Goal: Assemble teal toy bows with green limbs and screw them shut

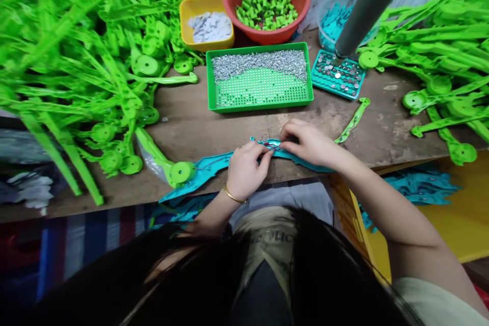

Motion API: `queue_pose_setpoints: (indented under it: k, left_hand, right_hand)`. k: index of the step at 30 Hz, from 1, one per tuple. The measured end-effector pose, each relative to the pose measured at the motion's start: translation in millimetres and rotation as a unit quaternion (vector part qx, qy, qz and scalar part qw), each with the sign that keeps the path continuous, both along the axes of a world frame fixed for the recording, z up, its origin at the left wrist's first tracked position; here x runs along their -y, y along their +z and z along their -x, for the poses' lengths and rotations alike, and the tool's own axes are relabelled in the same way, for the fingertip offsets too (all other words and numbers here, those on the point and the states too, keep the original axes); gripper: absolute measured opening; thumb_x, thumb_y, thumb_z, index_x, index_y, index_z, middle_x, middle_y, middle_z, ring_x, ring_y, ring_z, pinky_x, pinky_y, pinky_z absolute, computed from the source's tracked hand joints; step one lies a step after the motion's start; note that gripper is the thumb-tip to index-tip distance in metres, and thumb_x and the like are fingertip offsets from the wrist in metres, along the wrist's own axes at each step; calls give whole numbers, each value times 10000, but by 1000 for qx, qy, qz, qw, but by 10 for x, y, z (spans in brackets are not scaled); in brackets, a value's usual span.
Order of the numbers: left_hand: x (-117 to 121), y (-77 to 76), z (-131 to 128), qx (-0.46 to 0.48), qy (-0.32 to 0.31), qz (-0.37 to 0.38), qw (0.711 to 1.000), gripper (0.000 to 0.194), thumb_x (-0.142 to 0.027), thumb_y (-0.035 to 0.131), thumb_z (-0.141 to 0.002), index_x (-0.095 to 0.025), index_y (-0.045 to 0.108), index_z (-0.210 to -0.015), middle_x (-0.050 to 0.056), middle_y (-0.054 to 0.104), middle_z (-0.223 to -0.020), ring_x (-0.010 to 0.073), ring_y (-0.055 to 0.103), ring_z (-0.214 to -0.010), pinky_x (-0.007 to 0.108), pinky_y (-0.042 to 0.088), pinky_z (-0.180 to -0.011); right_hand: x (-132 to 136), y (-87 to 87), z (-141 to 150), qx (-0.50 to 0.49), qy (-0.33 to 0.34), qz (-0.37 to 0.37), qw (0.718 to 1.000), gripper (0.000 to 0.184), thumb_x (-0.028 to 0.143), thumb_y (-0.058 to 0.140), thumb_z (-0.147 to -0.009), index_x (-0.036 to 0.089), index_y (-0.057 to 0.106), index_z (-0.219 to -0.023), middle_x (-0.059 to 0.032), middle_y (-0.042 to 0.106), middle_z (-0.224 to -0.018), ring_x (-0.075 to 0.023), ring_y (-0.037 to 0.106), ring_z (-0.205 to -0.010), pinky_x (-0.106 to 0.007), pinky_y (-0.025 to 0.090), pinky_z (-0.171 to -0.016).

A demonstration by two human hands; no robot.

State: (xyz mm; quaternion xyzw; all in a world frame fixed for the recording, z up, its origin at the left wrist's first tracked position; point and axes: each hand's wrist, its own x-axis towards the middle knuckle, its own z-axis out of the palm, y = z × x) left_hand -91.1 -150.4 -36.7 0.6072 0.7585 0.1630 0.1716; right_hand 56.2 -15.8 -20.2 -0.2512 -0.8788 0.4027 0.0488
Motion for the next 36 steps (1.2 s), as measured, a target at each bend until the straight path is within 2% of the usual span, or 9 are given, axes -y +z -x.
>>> queue_pose_setpoints:
  k: [5,9,11,14,17,21,24,30,36]
  left_hand:
    - [-38,52,3,-21,10,30,999,155,-300,513,-935,-214,639,-907,17,674,-836,185,621,-780,316,369,-664]
    - [-31,5,19,-53,-35,3,998,215,-280,449,-970,-261,649,-1045,20,677,-905,182,615,-846,319,368,-711]
    - [-17,-39,35,-75,-54,-10,996,246,-267,437,-973,-277,671,-1051,26,671,-901,183,607,-842,324,365,-716]
    - [8,-89,61,-94,-78,-33,992,253,-258,452,-964,-277,696,-1027,28,661,-858,186,594,-791,328,360,-691]
    - [26,-107,77,-108,-90,-57,988,255,-265,452,-963,-268,698,-1030,34,649,-831,189,580,-764,332,352,-675]
    - [34,-121,79,-116,-99,-65,986,266,-259,437,-966,-258,690,-1048,46,642,-838,191,574,-772,333,346,-676]
    - [33,-144,75,-120,-98,-85,984,258,-253,446,-962,-253,692,-1037,41,650,-842,192,576,-770,335,343,-678]
    - [33,-168,80,-117,-94,-108,983,236,-248,469,-952,-253,696,-1017,32,651,-830,190,577,-769,328,346,-685]
    - [33,-166,77,-104,-89,-86,987,256,-251,448,-958,-255,694,-1029,44,635,-830,197,575,-783,338,353,-696]
  right_hand:
    - [208,6,-51,65,34,-163,984,152,301,546,-899,186,644,-891,-86,651,-1069,-254,567,-1019,-404,395,-874]
    - [309,10,-33,59,52,-296,952,233,280,465,-942,178,674,-917,-83,672,-1073,-238,548,-965,-412,355,-928]
    - [338,-6,-32,57,58,-329,941,255,262,438,-952,190,682,-960,-76,676,-1106,-232,539,-963,-417,331,-962]
    - [356,-41,-39,74,53,-311,946,285,262,414,-958,196,669,-1068,-87,672,-1149,-240,539,-973,-429,331,-962]
    - [324,-35,-75,68,36,-230,970,306,305,424,-955,201,642,-1143,-99,659,-1185,-259,554,-1025,-438,362,-942]
    - [230,39,-198,32,-71,-124,989,276,299,440,-947,198,627,-1123,-92,686,-1091,-241,595,-1044,-395,415,-905]
    - [197,53,-286,73,-105,-116,985,259,312,460,-938,193,651,-1066,-94,696,-1037,-256,609,-1018,-413,410,-895]
    - [239,-45,-267,88,-62,-145,983,234,319,482,-938,214,673,-1025,-63,696,-1014,-244,600,-993,-393,375,-858]
    - [216,14,-148,108,-23,-157,981,178,325,515,-910,191,632,-918,-82,682,-997,-253,579,-966,-389,356,-872]
